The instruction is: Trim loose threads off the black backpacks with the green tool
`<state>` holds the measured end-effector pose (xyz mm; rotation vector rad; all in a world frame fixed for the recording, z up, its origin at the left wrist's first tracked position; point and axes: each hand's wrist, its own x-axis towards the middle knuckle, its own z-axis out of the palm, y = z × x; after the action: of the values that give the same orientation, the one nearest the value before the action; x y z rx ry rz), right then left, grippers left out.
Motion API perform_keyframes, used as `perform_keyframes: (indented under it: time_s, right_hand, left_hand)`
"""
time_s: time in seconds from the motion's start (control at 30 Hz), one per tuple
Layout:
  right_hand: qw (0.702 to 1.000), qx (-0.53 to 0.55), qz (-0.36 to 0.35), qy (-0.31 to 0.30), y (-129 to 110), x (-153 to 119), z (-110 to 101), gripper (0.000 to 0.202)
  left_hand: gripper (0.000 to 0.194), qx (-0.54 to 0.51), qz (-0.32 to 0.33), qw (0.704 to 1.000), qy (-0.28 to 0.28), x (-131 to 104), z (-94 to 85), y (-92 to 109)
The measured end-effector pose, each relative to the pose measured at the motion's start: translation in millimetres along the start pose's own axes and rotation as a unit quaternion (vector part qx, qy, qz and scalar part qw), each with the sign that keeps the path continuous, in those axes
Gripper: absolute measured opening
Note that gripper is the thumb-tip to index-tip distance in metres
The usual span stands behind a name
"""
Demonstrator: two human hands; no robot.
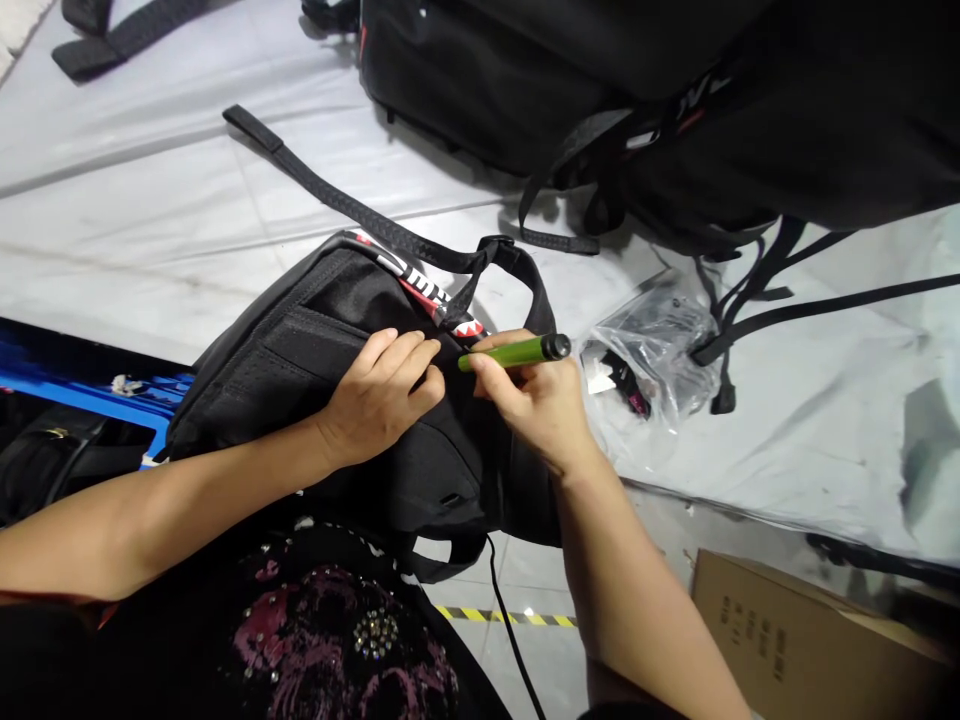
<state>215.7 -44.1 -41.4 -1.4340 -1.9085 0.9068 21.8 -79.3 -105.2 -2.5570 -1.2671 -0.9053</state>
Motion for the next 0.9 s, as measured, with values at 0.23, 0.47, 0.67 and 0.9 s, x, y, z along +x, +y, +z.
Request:
perform_keyframes:
  time_s: [0.23,0.47,0.67,0.9]
  right_hand:
    - [0.998,-0.061,-0.016,-0.019,-1.4,4.3,-1.1,0.022]
    - [0.990,-0.139,-0.033,-0.010,-0.2,7.2,-2.7,0.029]
    - [0.991,-0.121,-0.041,-0.036,-2.2,8.5,-4.7,0.031]
    - [0.993,-0.113,-0.027,-0.014,-0.8,6.4,-4.7,0.023]
  left_hand:
    - [0.019,-0.009,-0.011,1.000,-0.014,-4.8,1.7,0.8]
    - [0.017,0.026,-0.003,1.000,-0.005,-2.2,-0.4,1.3]
    - [0.014,0.040,-0.003,0.999,0.007,-2.6,0.1,1.7]
    - [0.015,0.023,-0.004,1.000,-0.004,-4.3,1.8,0.0]
